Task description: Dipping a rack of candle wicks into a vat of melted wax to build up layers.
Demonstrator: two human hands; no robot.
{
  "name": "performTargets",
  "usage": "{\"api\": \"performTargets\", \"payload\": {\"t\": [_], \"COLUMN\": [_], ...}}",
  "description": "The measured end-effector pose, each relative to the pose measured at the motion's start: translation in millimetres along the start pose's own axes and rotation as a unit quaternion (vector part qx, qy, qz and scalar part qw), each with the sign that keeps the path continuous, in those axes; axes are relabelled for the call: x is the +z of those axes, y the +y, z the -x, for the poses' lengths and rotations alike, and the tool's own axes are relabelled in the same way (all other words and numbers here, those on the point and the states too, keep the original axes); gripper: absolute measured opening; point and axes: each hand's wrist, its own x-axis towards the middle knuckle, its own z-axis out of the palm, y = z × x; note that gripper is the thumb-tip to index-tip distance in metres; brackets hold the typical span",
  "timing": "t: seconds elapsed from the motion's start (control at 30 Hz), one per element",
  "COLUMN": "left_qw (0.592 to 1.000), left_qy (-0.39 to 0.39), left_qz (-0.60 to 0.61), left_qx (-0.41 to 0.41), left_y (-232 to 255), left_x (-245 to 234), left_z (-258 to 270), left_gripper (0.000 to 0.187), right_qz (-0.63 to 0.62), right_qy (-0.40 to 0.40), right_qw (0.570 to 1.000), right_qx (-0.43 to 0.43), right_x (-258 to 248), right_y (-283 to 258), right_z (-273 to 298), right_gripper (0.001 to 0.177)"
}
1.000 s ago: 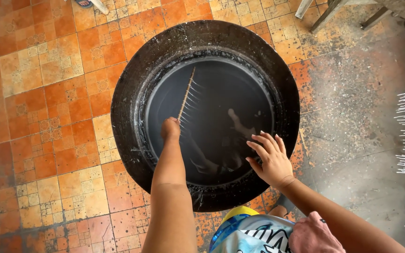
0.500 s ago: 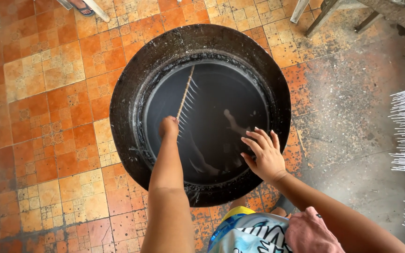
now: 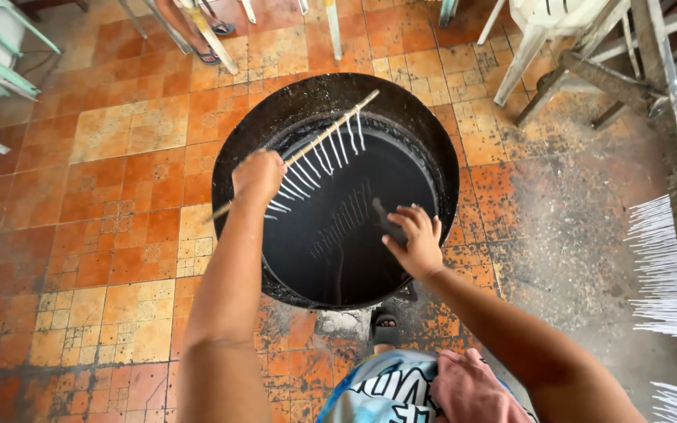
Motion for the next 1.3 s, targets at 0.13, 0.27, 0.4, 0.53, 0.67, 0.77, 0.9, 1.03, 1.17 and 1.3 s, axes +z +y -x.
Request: {"api": "performTargets", "payload": {"t": [0.13,0.27,0.4,0.53,0.67,0.77,0.9,1.03,1.17,1.3], "left_qw": [0.999,0.997,0.994,0.99,0.99,0.988,0.987,0.986,0.987,0.986], "left_qy": [0.028,0.046,0.058,0.063,0.059,0.066,0.076,0.078,0.084,0.09], "left_qz": [-0.011,-0.006,0.002,0.004,-0.004,-0.001,0.001,0.016,0.004,0.017], "left_qx": [0.036,0.065,0.097,0.125,0.13,0.141,0.14,0.144,0.138,0.138], "left_y": [9,13,30,40,46,51,56,56,59,59], "left_x": [-56,-86,-121,-140,-152,-155,-154,-154,-165,-169], "left_z": [33,52,92,118,134,142,137,121,118,116], "left_gripper": [0.017,0.012,0.015,0.012,0.014,0.015,0.015,0.013,0.013,0.013], "right_qz": [-0.053,-0.002,-0.161,-0.15,-0.087,0.002,0.072,0.128,0.081,0.015], "right_qy": [0.091,0.161,0.139,0.157,0.197,0.218,0.198,0.175,0.119,0.114], "right_qw": [0.994,0.984,0.967,0.968,0.955,0.948,0.954,0.962,0.985,0.993], "right_qx": [0.018,-0.072,-0.139,-0.128,-0.204,-0.231,-0.213,-0.164,-0.1,-0.035], "right_x": [-42,-87,-94,-79,-80,-74,-70,-32,-41,-58], "right_y": [1,-41,-93,-111,-117,-112,-104,-61,-34,-1], "right_z": [-46,-87,-97,-112,-124,-135,-134,-112,-79,-96], "right_gripper": [0.029,0.008,0.01,0.016,0.015,0.021,0.008,0.011,0.01,0.01]}}
